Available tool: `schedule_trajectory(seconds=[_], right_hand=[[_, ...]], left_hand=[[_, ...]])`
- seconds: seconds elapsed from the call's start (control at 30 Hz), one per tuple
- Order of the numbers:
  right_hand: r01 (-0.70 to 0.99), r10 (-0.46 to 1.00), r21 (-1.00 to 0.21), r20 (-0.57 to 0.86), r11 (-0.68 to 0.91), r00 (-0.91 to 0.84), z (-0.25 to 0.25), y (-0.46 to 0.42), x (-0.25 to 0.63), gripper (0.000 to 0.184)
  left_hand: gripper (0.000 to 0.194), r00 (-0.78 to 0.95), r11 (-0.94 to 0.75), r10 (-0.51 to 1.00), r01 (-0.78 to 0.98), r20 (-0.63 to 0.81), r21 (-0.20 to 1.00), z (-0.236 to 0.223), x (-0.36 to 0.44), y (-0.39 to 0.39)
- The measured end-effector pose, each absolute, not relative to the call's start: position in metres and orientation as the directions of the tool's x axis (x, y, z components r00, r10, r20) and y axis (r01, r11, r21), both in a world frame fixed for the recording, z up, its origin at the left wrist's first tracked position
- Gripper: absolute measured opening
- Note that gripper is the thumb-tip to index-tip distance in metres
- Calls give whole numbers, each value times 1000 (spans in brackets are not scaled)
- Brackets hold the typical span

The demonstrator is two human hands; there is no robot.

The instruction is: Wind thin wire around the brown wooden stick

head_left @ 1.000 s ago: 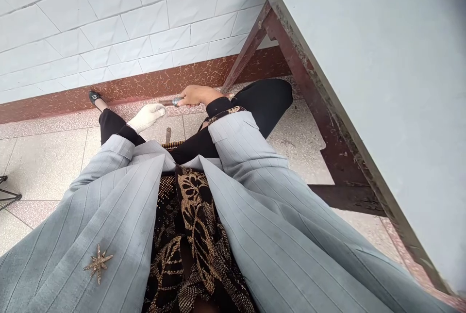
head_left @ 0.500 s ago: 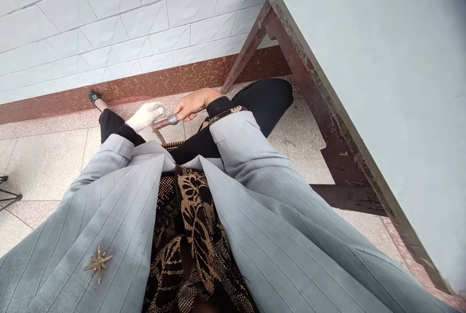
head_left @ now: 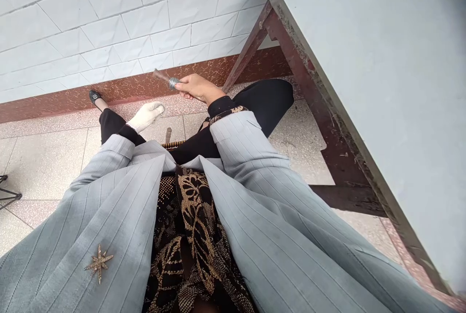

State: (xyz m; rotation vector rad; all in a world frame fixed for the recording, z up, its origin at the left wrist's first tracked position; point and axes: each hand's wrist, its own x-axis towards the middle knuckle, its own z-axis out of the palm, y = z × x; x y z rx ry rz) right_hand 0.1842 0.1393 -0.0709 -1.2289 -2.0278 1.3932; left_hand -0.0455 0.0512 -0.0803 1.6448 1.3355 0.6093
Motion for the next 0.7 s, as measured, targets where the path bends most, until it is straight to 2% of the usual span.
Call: schedule_trajectory(seconds=[0.07, 0.13, 0.2, 0.27, 0.47, 0.57, 0.7], right_hand=[[615, 874, -781, -220, 108, -433, -73, 141, 182, 33], [759, 864, -634, -292, 146, -411, -72, 141, 179, 28], [838, 810, -497, -382, 226, -445, -69, 138, 176, 27], [856, 724, -428, -487, 289, -488, -66, 134, 175, 28], [828, 432, -475, -706, 298, -561, -69, 129, 176, 24], [781, 304, -554, -720, 289, -624, -78, 133, 174, 34], [676, 185, -690, -651, 258, -736, -80, 135, 176, 53]], left_hand=[[22, 312, -40, 936, 558, -165, 829, -78, -45, 51], [22, 345, -92, 925, 610, -159, 787, -76, -44, 51], [22, 368, -153, 920, 649, -131, 745, -75, -44, 51], [23, 378, -196, 920, 669, -102, 717, -73, -45, 51], [23, 388, -204, 916, 664, -98, 719, -73, -45, 52], [21, 366, -187, 926, 662, -96, 726, -72, -43, 51], [19, 323, -140, 943, 611, -84, 779, -71, -41, 53]])
